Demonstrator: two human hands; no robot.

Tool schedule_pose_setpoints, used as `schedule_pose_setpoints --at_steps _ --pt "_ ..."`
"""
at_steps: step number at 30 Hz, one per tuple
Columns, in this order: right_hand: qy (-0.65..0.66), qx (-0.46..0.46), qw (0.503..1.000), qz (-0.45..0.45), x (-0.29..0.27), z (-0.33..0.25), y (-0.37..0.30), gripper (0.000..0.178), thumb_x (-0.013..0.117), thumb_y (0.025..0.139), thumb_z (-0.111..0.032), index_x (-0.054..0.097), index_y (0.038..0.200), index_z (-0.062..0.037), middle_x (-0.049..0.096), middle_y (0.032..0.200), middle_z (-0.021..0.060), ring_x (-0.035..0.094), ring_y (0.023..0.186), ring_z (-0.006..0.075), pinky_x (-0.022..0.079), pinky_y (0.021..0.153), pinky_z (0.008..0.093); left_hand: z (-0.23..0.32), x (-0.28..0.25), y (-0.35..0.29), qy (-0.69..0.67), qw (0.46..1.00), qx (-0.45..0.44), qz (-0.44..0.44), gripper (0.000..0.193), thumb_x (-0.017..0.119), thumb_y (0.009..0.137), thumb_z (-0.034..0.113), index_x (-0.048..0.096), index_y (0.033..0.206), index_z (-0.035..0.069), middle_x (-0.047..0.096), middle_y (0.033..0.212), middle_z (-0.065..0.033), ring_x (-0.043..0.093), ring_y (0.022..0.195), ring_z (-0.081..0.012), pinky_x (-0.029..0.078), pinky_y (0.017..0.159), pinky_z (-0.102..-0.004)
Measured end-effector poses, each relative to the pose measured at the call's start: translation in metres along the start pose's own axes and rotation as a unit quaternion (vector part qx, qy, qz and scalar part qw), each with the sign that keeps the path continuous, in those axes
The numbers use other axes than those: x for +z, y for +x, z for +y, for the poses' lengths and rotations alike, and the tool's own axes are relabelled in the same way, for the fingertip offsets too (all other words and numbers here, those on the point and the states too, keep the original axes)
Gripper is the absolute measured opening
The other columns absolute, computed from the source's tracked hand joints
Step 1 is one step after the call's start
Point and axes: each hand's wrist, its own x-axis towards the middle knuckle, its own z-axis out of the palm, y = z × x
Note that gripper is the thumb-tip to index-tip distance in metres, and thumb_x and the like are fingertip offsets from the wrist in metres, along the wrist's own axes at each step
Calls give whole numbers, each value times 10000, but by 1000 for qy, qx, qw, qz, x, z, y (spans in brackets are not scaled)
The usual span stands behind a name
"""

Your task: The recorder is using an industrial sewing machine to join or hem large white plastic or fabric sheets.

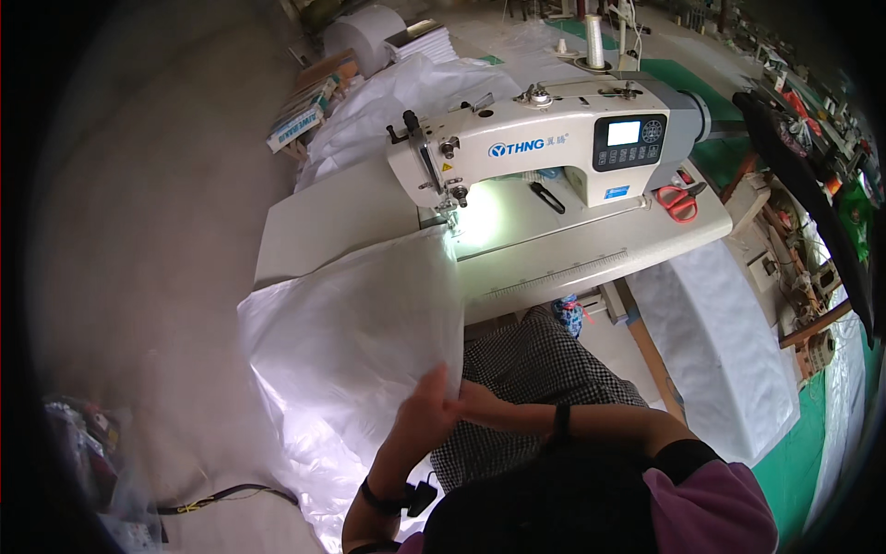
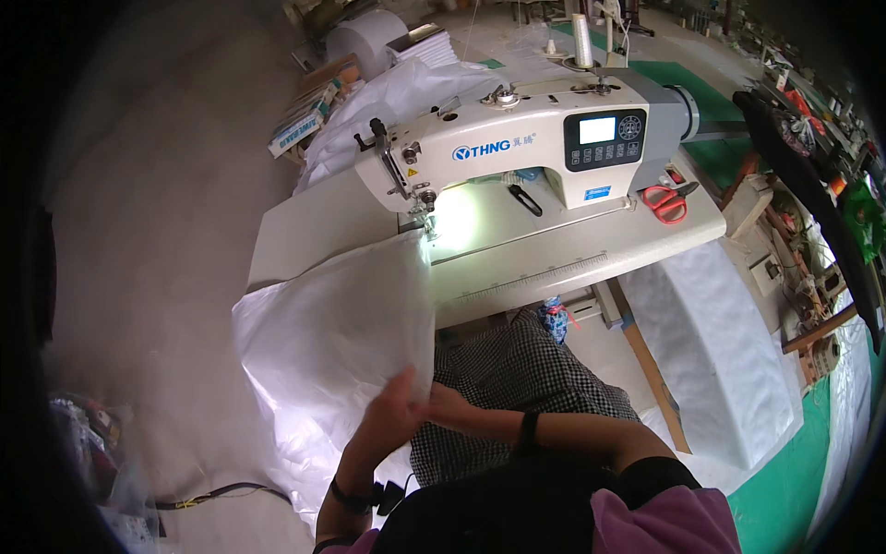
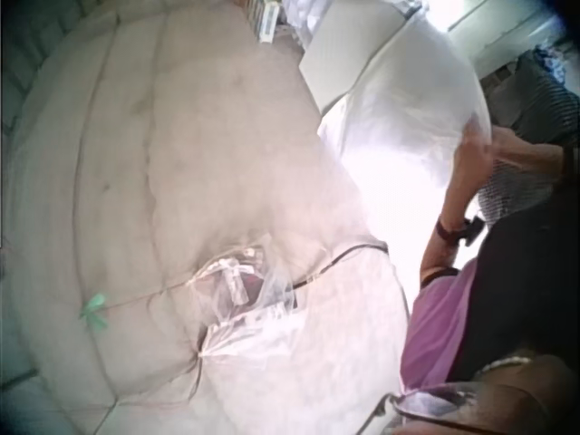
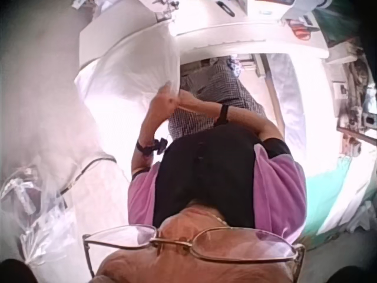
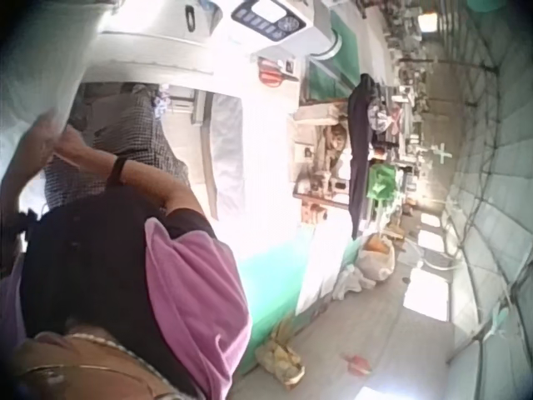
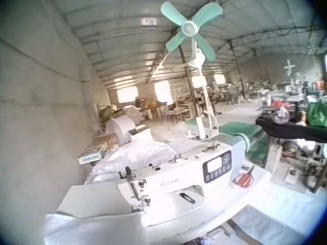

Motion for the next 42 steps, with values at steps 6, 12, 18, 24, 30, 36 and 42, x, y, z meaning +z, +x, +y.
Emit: schedule_pose_setpoints --at_steps 6,12,18,24,30,36,42 --pt "-16 118 993 -7 29 -38 9 419 610 920 -289 549 1239 -25 632 1055 107 614 969 176 508 833 323 -75 -41 32 170 975 20 138 546 644 895 392 549 1277 13 542 1306 -256 523 1218 -399 428 1000 -487" --pt "-42 180 969 -161 9 -8 6 390 564 932 -179 560 1285 -12 610 1199 144 603 1065 272 506 889 391 -174 -51 110 299 913 -257 108 643 409 945 575 331 1498 256 250 1582 -74 194 1466 -305 131 1140 -600" --pt "-333 67 860 -381 -72 -12 -49 433 565 946 -157 510 1351 -11 539 1348 152 499 1257 289 443 1010 409 -175 -50 117 288 909 -288 93 664 362 943 600 287 1517 274 202 1605 -29 156 1480 -292 75 1159 -585" --pt "69 -58 970 226 -264 -61 -238 531 605 917 -249 446 1351 12 608 1176 193 647 1022 307 555 841 410 -184 -60 129 364 887 -282 17 657 404 953 555 354 1478 162 270 1563 -129 216 1451 -350 185 1125 -611" --pt "-240 228 416 847 -371 44 -509 413 514 873 -194 513 1250 -27 581 1187 195 597 1069 362 499 889 473 -119 28 169 317 915 -6 249 528 551 962 348 466 1367 19 474 1386 -247 404 1323 -422 335 1047 -546" --pt "-127 267 276 915 -314 116 -614 328 509 858 -227 587 1114 -38 558 1217 194 539 1137 412 457 937 514 27 159 29 35 992 110 -53 597 650 883 294 472 1357 -22 516 1345 -251 499 1206 -439 410 1008 -463" --pt "-214 366 236 874 -333 97 -613 277 519 862 -228 646 1043 -61 586 1162 161 554 1101 366 460 906 490 45 150 46 136 927 281 -207 319 562 947 215 634 1173 0 632 1180 -208 601 1075 -378 488 901 -437"
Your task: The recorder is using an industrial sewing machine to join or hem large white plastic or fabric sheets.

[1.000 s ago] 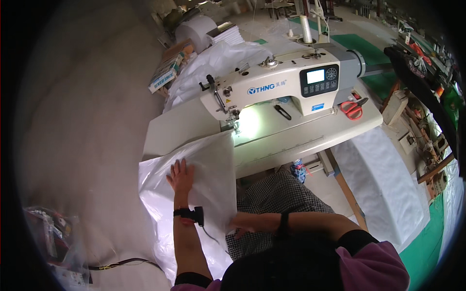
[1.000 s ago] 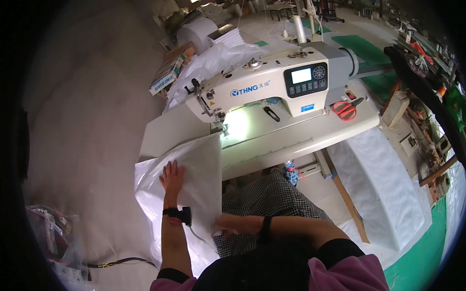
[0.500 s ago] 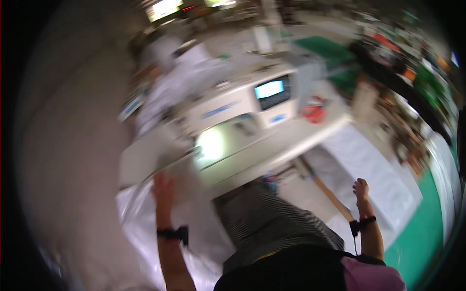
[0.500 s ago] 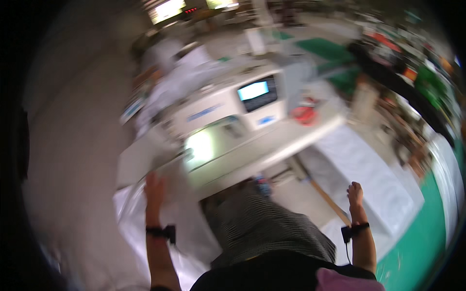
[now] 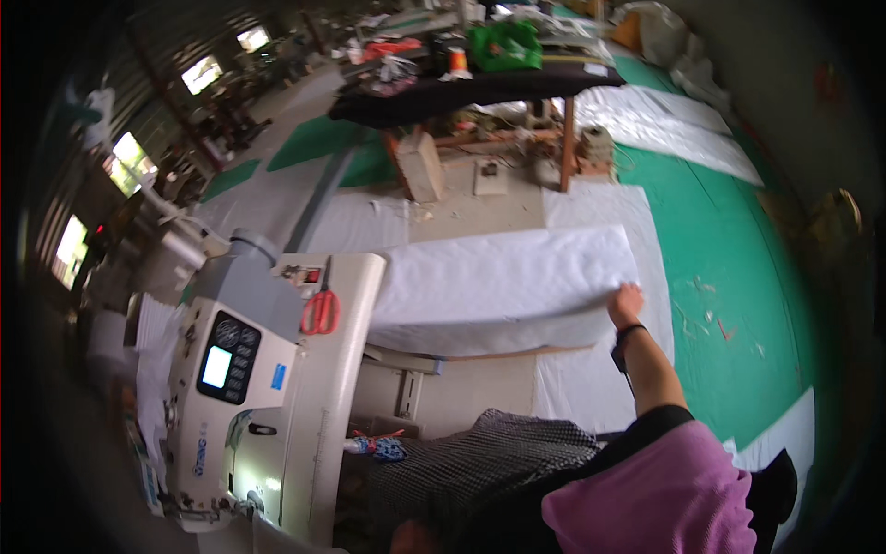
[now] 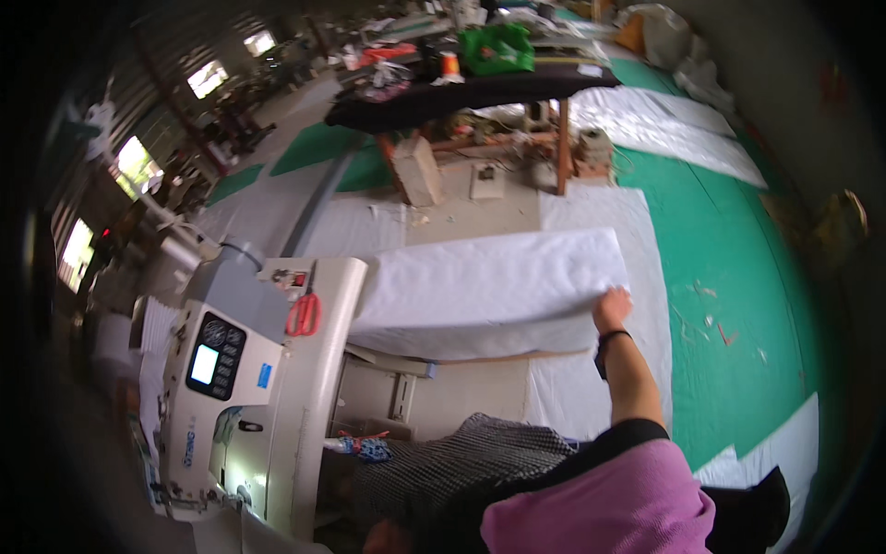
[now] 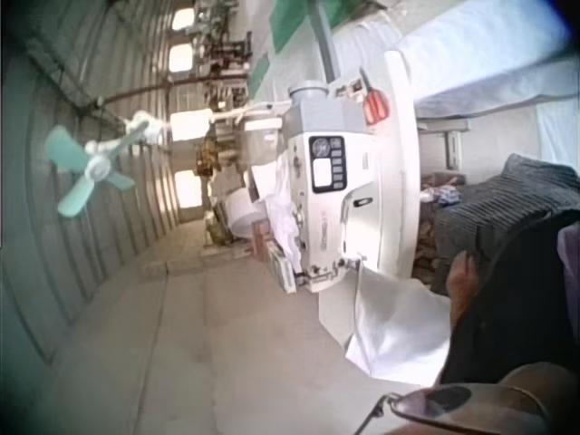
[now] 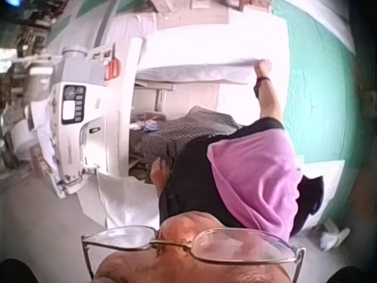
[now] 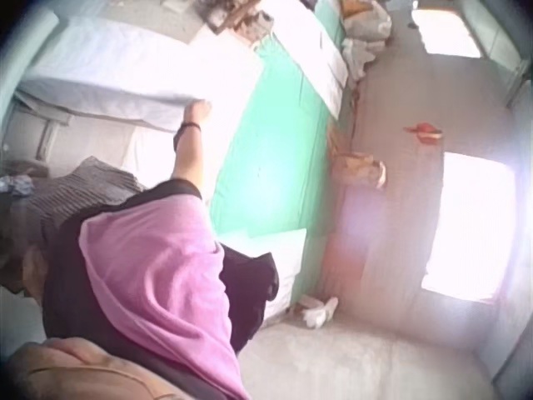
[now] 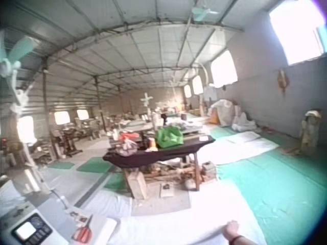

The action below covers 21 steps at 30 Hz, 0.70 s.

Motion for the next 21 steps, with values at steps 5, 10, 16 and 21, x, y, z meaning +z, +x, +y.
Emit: schedule_pose_setpoints --at_steps 5,10,16,21 --pt "31 75 996 35 4 -28 18 263 475 886 -168 645 1042 -43 597 1142 156 540 1122 339 448 918 467 11 -22 17 -75 992 -93 39 287 544 955 194 656 1110 -20 665 1090 -211 622 1033 -373 496 887 -428" --pt "69 114 990 37 -17 -29 35 280 477 886 -147 638 1070 -12 666 1039 186 630 997 358 490 858 463 27 7 63 -118 992 -38 -35 296 544 953 210 654 1118 -10 660 1092 -212 611 1033 -392 484 891 -432" --pt "266 146 952 -35 -6 2 53 315 557 816 -169 595 1040 48 645 1039 304 620 1015 439 502 854 479 25 27 81 -102 993 -19 -50 263 533 953 219 647 1038 -2 643 1012 -210 600 952 -408 485 842 -448" --pt "167 87 980 56 32 5 69 271 455 877 -204 590 1008 -8 656 987 232 614 981 438 497 834 493 12 45 82 -71 997 18 -10 252 532 951 233 624 1047 19 626 988 -216 594 928 -423 490 802 -475"
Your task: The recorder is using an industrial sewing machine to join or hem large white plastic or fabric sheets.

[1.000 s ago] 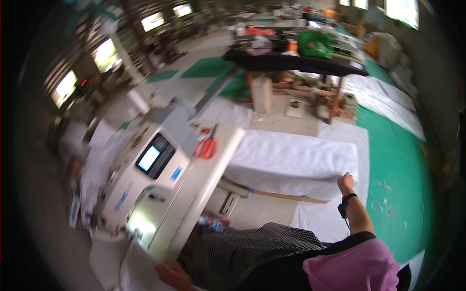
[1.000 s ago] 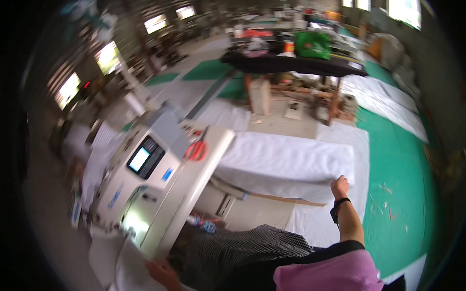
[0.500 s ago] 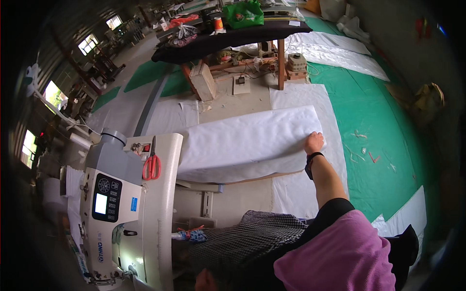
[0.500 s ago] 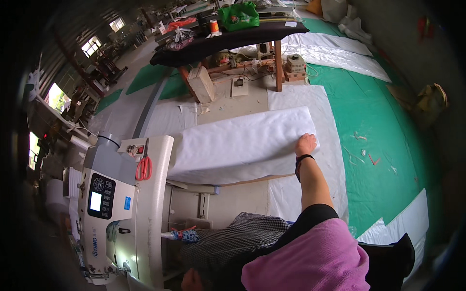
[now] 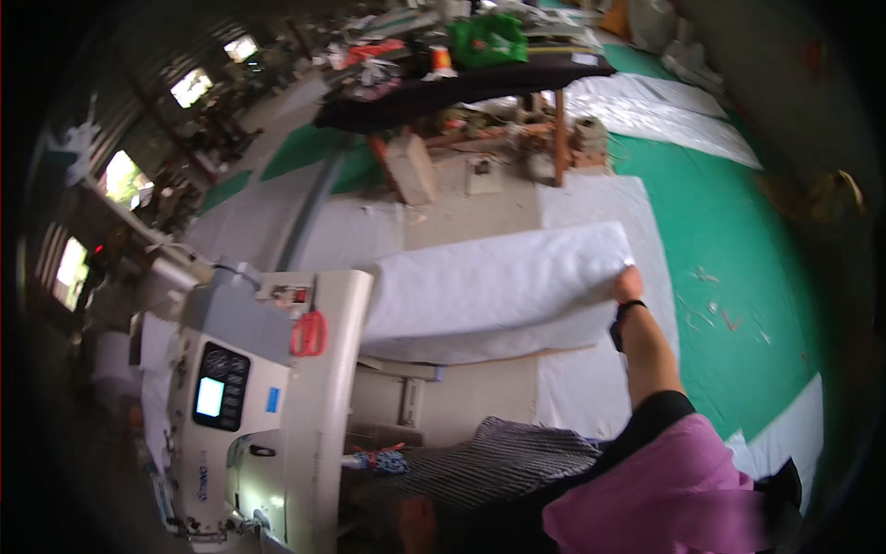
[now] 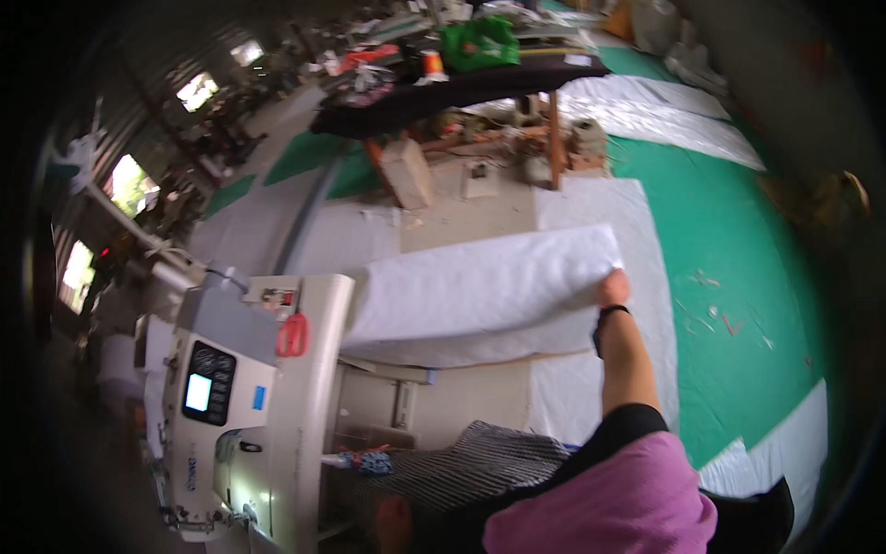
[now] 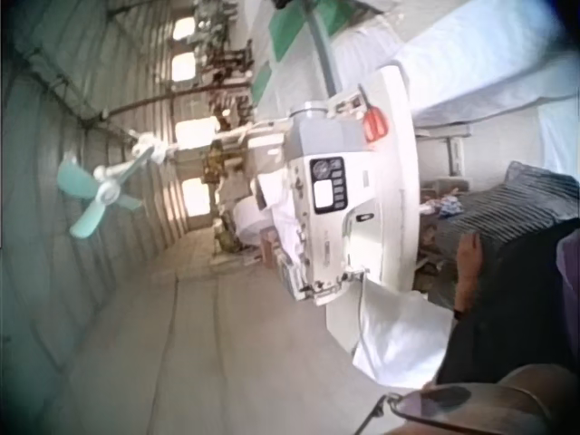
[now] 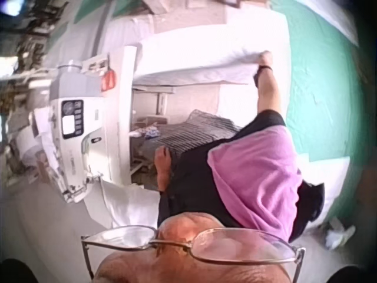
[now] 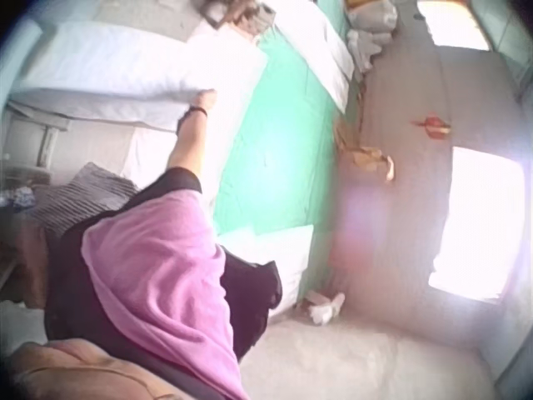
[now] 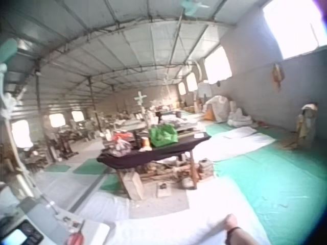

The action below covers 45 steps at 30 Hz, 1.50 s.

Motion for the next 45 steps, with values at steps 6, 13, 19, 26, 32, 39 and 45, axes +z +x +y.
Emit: schedule_pose_setpoints --at_steps 6,13,19,26,32,39,45 --pt "-81 -13 997 -14 6 1 29 292 437 900 -185 658 960 -2 647 1045 245 616 998 437 498 834 531 -23 23 -6 14 999 -3 33 227 591 915 211 637 1061 43 633 1034 -175 618 967 -356 515 802 -449" --pt "-31 -40 998 -43 1 4 28 232 557 803 -164 630 919 24 659 986 270 613 977 461 494 814 509 -13 20 1 -4 997 -71 34 198 572 911 224 624 1001 55 628 962 -176 623 907 -367 507 805 -463" --pt "213 -136 873 -417 -55 -63 4 272 669 742 -228 652 866 14 657 813 128 632 756 206 506 688 382 -11 20 -6 37 995 -88 39 268 550 946 248 626 1099 41 641 1013 -206 620 925 -406 511 790 -463" --pt "240 -167 921 -256 -18 -92 -41 825 819 702 -269 432 1354 57 594 1193 237 582 1109 342 458 944 391 -26 8 -3 -84 996 -23 8 203 545 924 208 591 981 18 618 916 -223 608 882 -421 492 792 -491" --pt "40 -472 747 -466 29 -187 -203 364 615 876 -276 593 1132 -18 639 1100 174 617 1015 290 479 888 408 -1 -13 31 -254 961 -99 42 400 611 937 289 558 1195 -13 648 1020 -192 643 914 -269 501 784 -372" --pt "112 -914 243 -305 -159 -201 -472 238 573 930 -252 665 923 -32 667 895 126 651 831 244 528 779 365 10 -20 66 -613 769 -179 24 574 692 868 226 489 1332 -46 634 1135 -111 608 969 -176 490 845 -287" --pt "350 -534 661 -396 -203 -216 -298 370 702 749 7 613 1107 -15 672 995 127 650 904 310 529 781 379 -17 -23 43 -625 721 -296 44 443 723 865 310 651 1156 -16 691 979 -80 655 841 -167 519 747 -293"
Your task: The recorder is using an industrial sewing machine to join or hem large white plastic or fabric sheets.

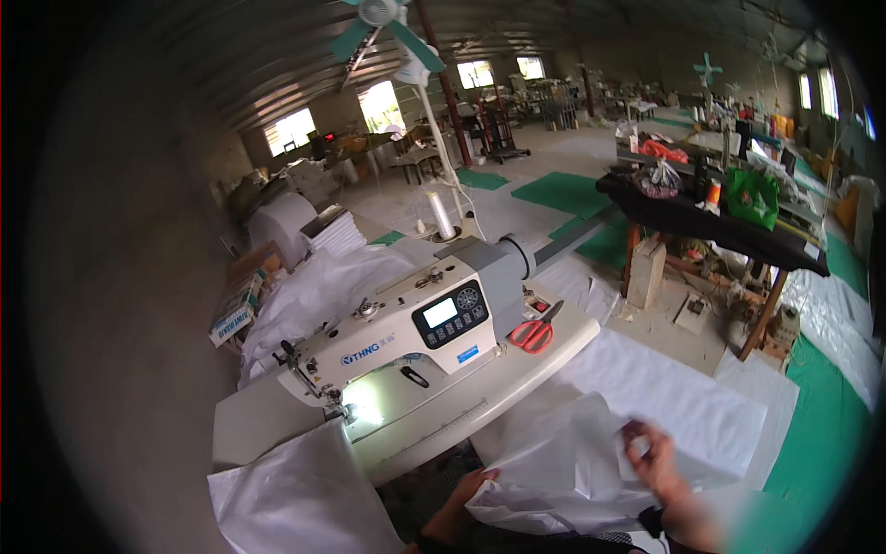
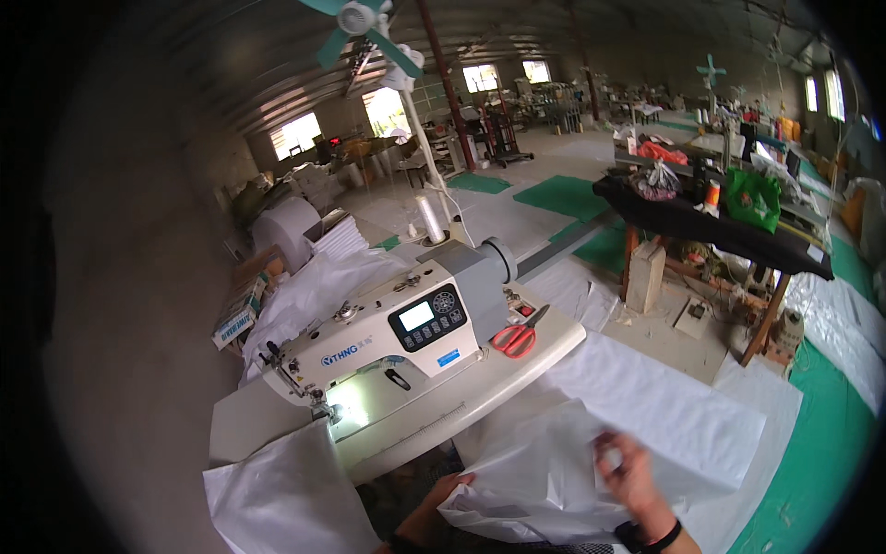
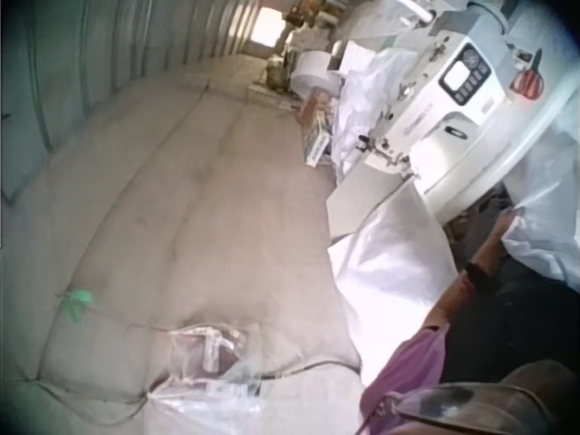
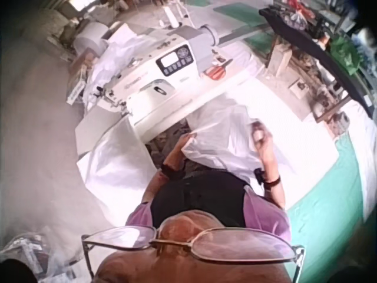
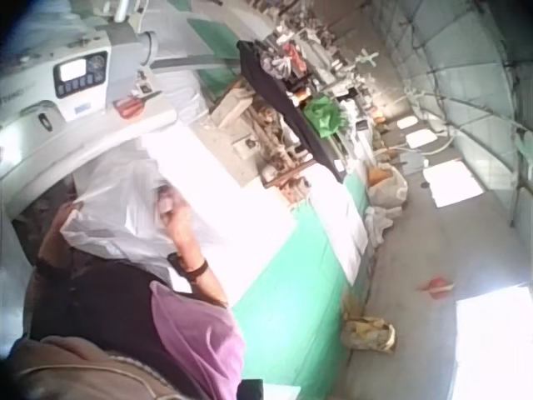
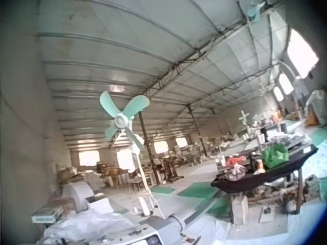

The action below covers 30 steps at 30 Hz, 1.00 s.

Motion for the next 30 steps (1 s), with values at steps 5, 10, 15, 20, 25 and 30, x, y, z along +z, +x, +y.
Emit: schedule_pose_setpoints --at_steps 5,10,15,20,25,30 --pt "-133 175 850 -478 -10 58 2 691 709 847 -357 444 1394 -29 596 1257 129 557 1147 309 401 1046 419 -35 0 26 62 996 21 -68 429 699 881 382 668 1108 19 675 961 -49 634 867 -144 499 782 -299" --pt "121 195 900 -370 82 35 -26 602 634 912 -304 426 1415 -46 523 1348 100 506 1215 249 392 1060 390 -81 22 68 144 969 169 -105 417 627 936 379 660 1164 31 681 1037 -26 608 948 -123 471 872 -285" --pt "408 210 854 -246 92 -6 -24 517 559 978 -251 408 1436 -64 450 1438 70 455 1282 188 384 1075 361 -2 34 6 181 957 182 -134 348 615 958 268 634 1194 13 681 1055 -26 598 969 -126 465 882 -284" --pt "350 138 926 -41 61 92 41 408 528 976 -260 531 1306 -20 600 1232 105 586 1083 231 475 930 371 117 -6 -127 301 833 458 -80 311 698 886 102 608 1162 -8 634 902 -27 564 828 -71 500 713 -259" --pt "214 240 910 262 -66 346 74 424 557 947 -289 559 1268 -12 620 1198 117 608 1040 226 491 865 386 211 -168 -260 60 706 613 349 273 639 923 318 636 1033 68 629 936 -48 604 842 -188 482 804 -350" --pt "-152 232 924 265 -163 442 48 294 574 854 -199 651 1057 -1 669 942 156 655 920 298 511 732 427 176 -288 -424 -151 513 639 553 508 539 967 401 553 1239 -28 611 1153 -150 617 996 -211 501 885 -349"
